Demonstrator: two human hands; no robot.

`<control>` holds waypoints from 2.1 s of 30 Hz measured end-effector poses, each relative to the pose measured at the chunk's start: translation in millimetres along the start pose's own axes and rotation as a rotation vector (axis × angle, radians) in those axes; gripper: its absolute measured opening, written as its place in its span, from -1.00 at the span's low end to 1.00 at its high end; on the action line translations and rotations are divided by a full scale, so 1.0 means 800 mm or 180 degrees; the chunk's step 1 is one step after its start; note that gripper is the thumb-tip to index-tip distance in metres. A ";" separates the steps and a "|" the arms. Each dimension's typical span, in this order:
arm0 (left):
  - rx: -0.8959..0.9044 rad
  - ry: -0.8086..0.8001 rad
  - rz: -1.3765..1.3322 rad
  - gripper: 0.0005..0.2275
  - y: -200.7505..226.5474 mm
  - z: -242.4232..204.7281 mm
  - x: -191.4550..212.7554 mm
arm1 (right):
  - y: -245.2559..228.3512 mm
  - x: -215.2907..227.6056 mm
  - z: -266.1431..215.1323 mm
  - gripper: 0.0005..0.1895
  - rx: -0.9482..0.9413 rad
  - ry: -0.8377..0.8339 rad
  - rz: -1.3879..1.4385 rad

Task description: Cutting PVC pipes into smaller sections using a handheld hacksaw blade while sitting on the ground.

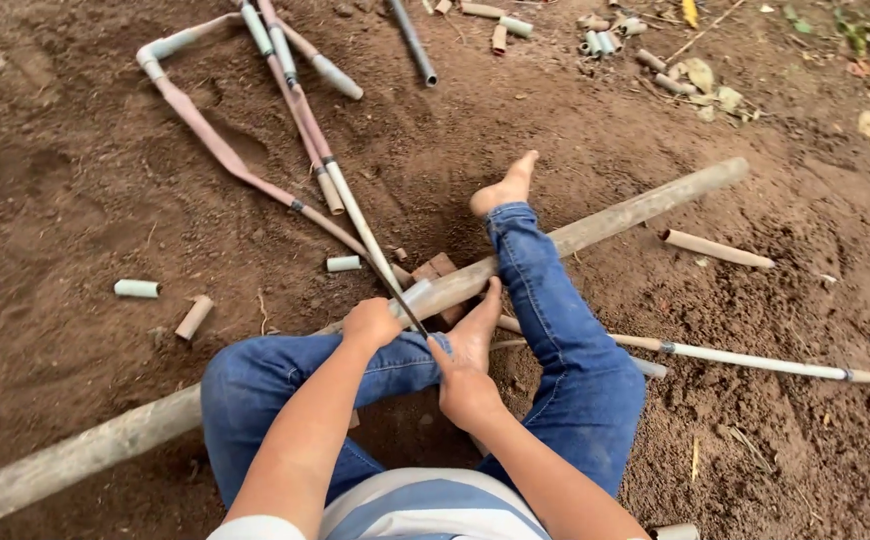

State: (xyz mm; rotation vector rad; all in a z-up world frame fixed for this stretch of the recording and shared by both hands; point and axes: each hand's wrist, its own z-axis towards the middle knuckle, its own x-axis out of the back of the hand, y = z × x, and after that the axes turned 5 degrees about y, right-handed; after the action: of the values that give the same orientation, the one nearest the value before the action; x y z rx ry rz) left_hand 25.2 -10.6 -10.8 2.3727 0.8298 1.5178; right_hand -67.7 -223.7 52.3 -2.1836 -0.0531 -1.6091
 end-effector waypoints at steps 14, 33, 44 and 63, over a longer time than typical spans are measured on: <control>0.0013 -0.0169 -0.0074 -0.59 0.001 -0.007 0.011 | 0.003 0.006 -0.025 -0.19 0.0081 0.0080 0.0047; 0.0015 -0.0017 0.0695 -0.55 -0.026 0.029 -0.019 | -0.017 0.026 -0.004 -0.10 -0.0200 -0.0569 0.0686; 0.0098 -0.0113 0.0695 -0.61 -0.014 0.020 -0.008 | -0.002 0.029 -0.027 -0.17 -0.0006 -0.0355 0.0408; -0.0255 0.0092 -0.0356 -0.63 -0.011 -0.009 0.000 | 0.030 -0.031 -0.001 -0.23 0.0376 0.0140 -0.1025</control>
State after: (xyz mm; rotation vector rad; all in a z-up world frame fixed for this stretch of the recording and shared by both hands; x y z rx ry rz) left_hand 15.7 -4.6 -11.4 2.2142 0.8752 1.5152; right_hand -69.7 -240.5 22.2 -2.1290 -0.4970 -1.7710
